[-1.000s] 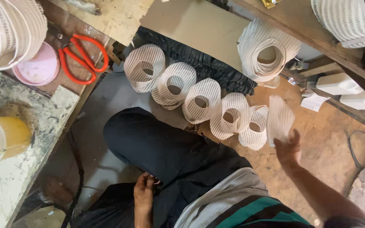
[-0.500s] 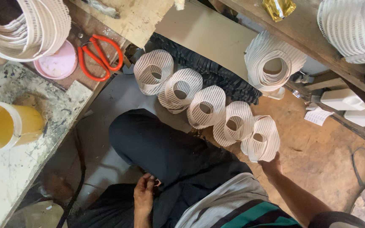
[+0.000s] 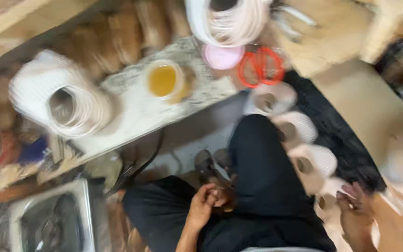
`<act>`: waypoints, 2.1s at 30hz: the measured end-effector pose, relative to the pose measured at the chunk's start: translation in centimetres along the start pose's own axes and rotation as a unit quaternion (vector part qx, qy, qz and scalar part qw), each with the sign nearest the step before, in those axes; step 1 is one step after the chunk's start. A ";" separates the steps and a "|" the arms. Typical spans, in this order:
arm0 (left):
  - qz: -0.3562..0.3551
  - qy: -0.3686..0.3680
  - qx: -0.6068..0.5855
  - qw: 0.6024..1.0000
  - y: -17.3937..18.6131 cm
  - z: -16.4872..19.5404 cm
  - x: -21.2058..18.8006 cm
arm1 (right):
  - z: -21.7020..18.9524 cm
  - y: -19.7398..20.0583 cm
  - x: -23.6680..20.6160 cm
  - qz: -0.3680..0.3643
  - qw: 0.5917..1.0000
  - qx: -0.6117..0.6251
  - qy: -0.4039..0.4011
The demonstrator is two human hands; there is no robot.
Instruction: The person sits on the floor of a shoe workshop and holds a white mesh shoe upper band. They apply glue from a cup onto the edge of the mesh, press and fold the glued edge, and set the finished upper on the workbench with other completed uppers.
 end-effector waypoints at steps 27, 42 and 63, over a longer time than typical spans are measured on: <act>0.359 -0.162 0.254 0.883 27.8 23.3 -6.7 | -13.1 -27.5 -1.9 -0.404 0.914 -0.001 0.050; 0.330 -0.221 -0.221 0.891 25.0 11.9 -8.3 | -10.4 -28.3 -2.1 -0.432 0.898 -0.064 0.051; 0.315 -0.132 0.356 0.870 28.6 24.2 -10.2 | -10.5 -29.7 -3.9 -0.467 0.842 -0.265 0.046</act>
Point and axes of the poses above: each hand's wrist, its own x-axis towards the middle knuckle, its own y-axis out of the back of the hand, z = x × y, the point moved 9 cm from there along x, towards the middle knuckle, and after that the axes turned 13 degrees about -z, right-handed, at the moved point
